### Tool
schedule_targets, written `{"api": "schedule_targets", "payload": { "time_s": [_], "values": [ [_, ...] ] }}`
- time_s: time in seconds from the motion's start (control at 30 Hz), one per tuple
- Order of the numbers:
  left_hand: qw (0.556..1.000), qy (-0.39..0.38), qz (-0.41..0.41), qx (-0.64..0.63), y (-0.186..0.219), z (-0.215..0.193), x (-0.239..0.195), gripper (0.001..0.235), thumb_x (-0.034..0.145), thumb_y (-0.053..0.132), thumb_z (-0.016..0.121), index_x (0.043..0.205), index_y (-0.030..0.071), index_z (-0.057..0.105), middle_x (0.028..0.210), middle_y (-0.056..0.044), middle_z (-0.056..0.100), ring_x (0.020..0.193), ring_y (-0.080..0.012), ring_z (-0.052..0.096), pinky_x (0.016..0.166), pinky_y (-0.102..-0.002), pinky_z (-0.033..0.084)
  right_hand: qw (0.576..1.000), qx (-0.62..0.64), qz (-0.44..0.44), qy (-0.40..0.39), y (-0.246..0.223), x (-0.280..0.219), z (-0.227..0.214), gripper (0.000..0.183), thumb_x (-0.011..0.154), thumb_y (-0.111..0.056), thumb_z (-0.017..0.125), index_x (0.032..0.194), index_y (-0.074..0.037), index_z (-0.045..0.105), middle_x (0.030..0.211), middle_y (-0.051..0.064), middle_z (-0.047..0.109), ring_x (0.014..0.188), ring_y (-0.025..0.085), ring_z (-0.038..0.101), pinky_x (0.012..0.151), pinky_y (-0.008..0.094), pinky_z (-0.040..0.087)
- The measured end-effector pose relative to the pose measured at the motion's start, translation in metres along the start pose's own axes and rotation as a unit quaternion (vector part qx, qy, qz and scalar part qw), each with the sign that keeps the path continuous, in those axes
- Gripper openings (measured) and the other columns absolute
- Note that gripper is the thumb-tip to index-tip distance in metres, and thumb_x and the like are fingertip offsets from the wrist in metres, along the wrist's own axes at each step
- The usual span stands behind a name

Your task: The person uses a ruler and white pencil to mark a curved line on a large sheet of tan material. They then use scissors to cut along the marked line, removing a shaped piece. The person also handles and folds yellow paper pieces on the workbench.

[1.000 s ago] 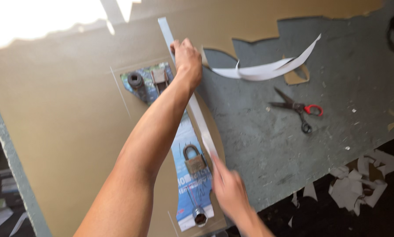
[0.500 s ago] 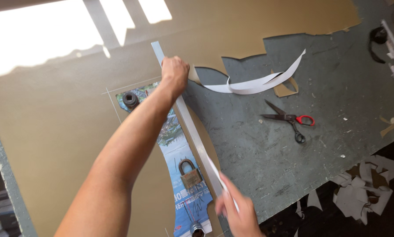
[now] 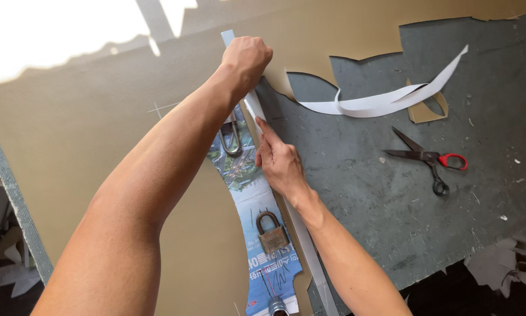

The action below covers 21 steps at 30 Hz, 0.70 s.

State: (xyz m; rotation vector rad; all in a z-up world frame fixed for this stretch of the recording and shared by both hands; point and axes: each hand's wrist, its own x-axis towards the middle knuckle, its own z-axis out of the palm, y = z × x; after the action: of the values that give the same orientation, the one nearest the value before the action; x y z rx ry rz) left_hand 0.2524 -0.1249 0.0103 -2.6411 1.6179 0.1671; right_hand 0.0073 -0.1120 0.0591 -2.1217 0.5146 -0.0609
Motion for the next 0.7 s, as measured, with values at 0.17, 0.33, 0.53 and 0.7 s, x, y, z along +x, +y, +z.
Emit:
{"api": "schedule_targets", "payload": {
  "time_s": [0.17,0.33,0.53,0.7],
  "values": [
    [1.000,0.004,0.007,-0.011,-0.003,0.006,-0.003,0.016,0.071,-0.003,0.077,0.084,0.007,0.077,0.088,-0.015,0.075,0.087,-0.0307,0.075,0.072,-0.037,0.059,0.989,-0.121,-0.060,0.060,-0.002,0.037,0.023,0.043,0.108,-0.020,0.046,0.149,-0.009,0.051,0.069,0.024,0.065,0.063,0.040,0.069,0.061,0.051,0.053],
    [1.000,0.022,-0.003,-0.002,0.005,0.014,0.007,0.018,0.072,0.000,0.075,0.087,0.010,0.078,0.091,-0.014,0.075,0.090,-0.0312,0.074,0.072,-0.038,0.059,0.989,-0.147,-0.011,0.019,-0.019,0.004,0.002,0.045,0.103,-0.019,0.045,0.145,-0.006,0.052,0.065,0.027,0.063,0.062,0.047,0.066,0.060,0.055,0.050],
    [0.998,0.060,-0.015,-0.003,0.001,0.035,0.024,0.020,0.074,0.002,0.075,0.091,0.012,0.079,0.094,-0.012,0.076,0.091,-0.0304,0.074,0.072,-0.038,0.058,0.985,0.004,0.172,-0.016,0.009,-0.249,-0.059,0.046,0.098,-0.012,0.048,0.142,-0.009,0.059,0.056,0.006,0.066,0.051,0.014,0.062,0.055,0.030,0.053],
    [0.990,0.109,-0.041,-0.075,0.011,0.051,0.015,0.027,0.074,0.000,0.078,0.099,0.010,0.078,0.095,-0.013,0.076,0.087,-0.0283,0.074,0.067,-0.039,0.058,0.938,-0.026,0.325,0.120,0.085,-0.397,-0.059,0.046,0.099,-0.016,0.042,0.143,-0.005,0.053,0.075,0.007,0.075,0.064,0.014,0.070,0.064,0.030,0.058]
  ]
}}
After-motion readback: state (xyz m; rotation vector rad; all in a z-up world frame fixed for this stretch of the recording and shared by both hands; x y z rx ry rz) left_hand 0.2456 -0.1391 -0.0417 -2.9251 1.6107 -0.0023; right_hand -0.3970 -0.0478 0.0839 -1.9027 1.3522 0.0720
